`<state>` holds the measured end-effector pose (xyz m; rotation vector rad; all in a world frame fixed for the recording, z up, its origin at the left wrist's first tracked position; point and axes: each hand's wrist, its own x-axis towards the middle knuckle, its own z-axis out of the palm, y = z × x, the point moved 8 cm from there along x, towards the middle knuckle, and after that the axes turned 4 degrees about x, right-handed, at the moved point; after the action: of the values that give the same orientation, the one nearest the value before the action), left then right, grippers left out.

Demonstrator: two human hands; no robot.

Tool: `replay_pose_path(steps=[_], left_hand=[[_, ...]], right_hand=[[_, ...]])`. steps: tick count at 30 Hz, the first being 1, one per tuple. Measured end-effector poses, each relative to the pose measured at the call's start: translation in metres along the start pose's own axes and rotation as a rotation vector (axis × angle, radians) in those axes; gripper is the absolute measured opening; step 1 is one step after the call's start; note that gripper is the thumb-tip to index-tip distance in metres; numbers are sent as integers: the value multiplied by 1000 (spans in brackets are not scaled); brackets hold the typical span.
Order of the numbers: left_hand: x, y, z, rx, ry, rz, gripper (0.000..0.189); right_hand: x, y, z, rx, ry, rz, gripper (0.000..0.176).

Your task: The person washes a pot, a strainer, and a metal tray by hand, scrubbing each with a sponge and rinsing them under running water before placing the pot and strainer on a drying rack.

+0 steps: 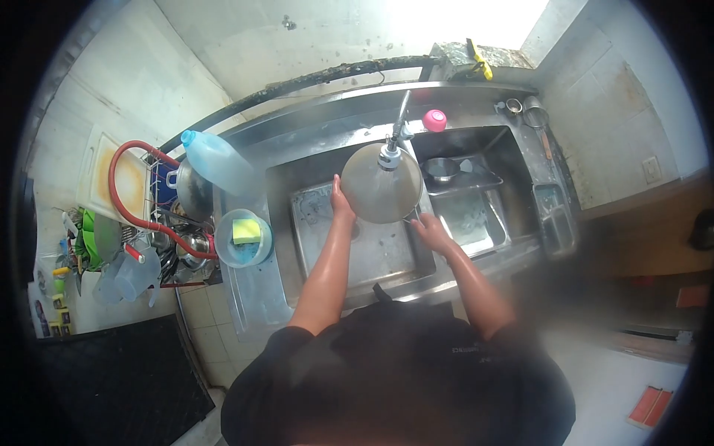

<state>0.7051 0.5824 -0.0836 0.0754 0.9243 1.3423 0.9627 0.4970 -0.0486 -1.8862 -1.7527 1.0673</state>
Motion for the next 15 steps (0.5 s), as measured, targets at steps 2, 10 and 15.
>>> replay_pose_path(steps=[2, 10, 15], left_hand=[[25, 4, -8, 265, 72, 183, 52], [-24, -31, 24, 97, 113, 230, 80], [-17, -38, 11, -310, 30, 229, 86]], right_hand=[[2, 16, 18, 192, -116, 51, 34], [36, -22, 23, 399, -49, -53, 32], [68, -44, 57, 609, -198, -20, 23]])
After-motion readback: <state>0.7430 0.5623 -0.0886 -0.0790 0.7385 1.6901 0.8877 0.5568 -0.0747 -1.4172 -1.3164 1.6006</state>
